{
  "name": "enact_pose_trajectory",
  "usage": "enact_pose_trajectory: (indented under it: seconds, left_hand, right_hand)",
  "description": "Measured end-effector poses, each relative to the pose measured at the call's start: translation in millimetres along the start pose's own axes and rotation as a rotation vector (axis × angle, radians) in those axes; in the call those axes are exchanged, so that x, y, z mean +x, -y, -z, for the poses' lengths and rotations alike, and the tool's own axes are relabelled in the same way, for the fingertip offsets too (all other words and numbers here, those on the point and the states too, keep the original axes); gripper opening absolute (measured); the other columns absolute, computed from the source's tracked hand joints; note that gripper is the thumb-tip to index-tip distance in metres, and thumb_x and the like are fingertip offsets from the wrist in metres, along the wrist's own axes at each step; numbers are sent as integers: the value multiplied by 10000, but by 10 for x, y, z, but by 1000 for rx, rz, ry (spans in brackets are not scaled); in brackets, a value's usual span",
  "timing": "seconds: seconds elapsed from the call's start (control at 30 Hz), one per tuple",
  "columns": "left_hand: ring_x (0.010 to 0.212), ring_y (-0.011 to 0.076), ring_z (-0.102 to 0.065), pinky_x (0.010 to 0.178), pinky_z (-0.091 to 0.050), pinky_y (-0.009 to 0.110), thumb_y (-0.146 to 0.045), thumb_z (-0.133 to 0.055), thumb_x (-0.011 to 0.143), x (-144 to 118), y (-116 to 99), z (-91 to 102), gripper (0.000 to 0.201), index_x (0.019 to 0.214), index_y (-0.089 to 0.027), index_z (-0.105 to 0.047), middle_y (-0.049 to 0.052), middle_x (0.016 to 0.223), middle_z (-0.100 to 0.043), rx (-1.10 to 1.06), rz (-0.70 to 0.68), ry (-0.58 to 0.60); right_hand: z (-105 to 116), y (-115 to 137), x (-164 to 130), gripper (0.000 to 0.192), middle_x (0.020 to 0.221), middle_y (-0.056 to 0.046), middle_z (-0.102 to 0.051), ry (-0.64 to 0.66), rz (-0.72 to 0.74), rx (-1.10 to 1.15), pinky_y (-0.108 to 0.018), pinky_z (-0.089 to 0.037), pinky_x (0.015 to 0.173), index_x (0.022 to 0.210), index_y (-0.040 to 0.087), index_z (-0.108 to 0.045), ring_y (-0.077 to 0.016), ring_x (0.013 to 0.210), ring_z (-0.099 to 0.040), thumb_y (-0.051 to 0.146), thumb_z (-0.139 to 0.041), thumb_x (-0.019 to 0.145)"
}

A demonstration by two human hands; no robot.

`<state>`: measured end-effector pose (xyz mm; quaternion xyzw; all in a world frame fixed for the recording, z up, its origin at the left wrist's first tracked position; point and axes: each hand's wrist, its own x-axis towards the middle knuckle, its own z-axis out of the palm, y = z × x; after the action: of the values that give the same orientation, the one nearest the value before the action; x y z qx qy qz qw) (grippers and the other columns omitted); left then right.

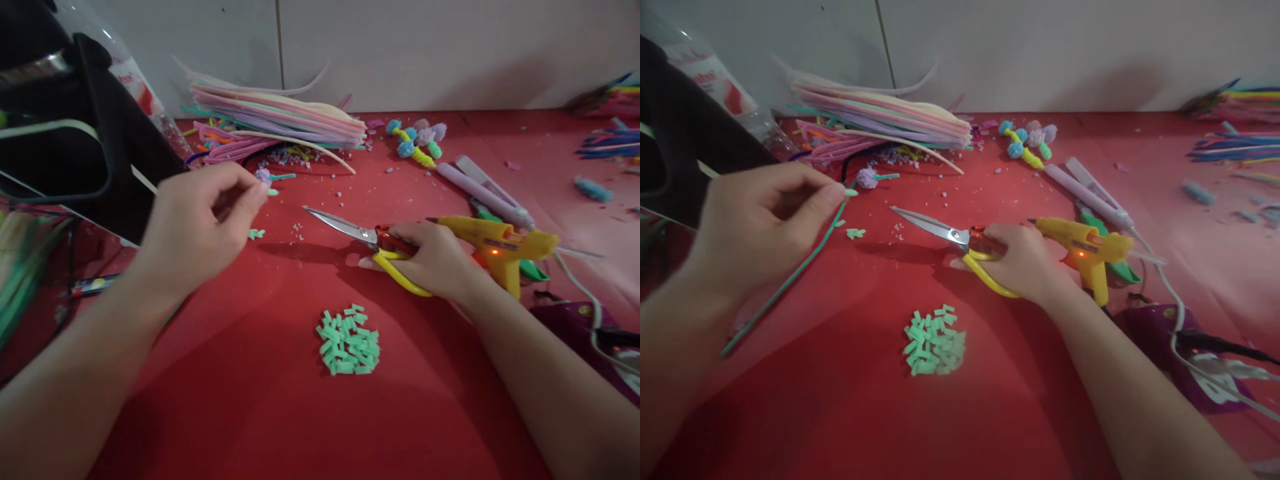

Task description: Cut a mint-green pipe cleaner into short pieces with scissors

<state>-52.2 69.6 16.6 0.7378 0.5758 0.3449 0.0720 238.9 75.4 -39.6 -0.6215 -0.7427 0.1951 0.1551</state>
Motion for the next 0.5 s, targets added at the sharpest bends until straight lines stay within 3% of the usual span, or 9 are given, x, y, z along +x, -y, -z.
enact_pose_trajectory:
  seconds: [0.1, 0.23, 0.33, 0.43, 0.5]
  left_hand:
    - [794, 207, -641, 739, -444, 352, -348, -531, 932, 68, 22, 159, 225, 888, -245, -726, 23, 868, -728, 328, -54, 198]
    - [976, 292, -665, 824, -482, 414, -309, -471, 925, 81, 101, 142, 288, 947, -276, -756, 57, 1031, -721, 584, 58, 512]
    - [963, 292, -660, 834, -490, 423, -295, -478, 914, 67, 200, 76, 315, 1065, -262, -752, 88, 1093, -680, 535, 33, 512]
    - [972, 285, -647, 906, -477, 432, -283, -537, 878, 58, 317, 15, 290, 1073, -246, -749, 98, 1134, -667, 325, -71, 420]
    - [1003, 282, -632, 963, -457, 429, -284, -577, 856, 54, 385, -29, 252, 1030, -254, -756, 89, 1109, -676, 210, -124, 436]
  right_hand:
    - [4, 21, -2, 675, 557, 38, -324, 3, -6, -9, -291, -259, 517, 598, 218, -411, -108, 554, -296, 864, -602, 635]
    - [-1, 23, 0, 674, 555, 34, -331, 5, 5, -30, -294, -256, 520, 595, 222, -394, -110, 552, -294, 868, -583, 642]
    - [3, 24, 5, 676, 547, 35, -321, 4, 15, -37, -294, -253, 522, 598, 225, -384, -113, 555, -293, 873, -568, 645]
    - [12, 28, 5, 674, 550, 33, -329, 6, 23, -28, -292, -261, 525, 601, 224, -378, -116, 563, -305, 866, -578, 648]
    - [16, 27, 4, 671, 553, 31, -336, 5, 29, -20, -288, -265, 525, 601, 222, -374, -116, 568, -305, 853, -596, 652]
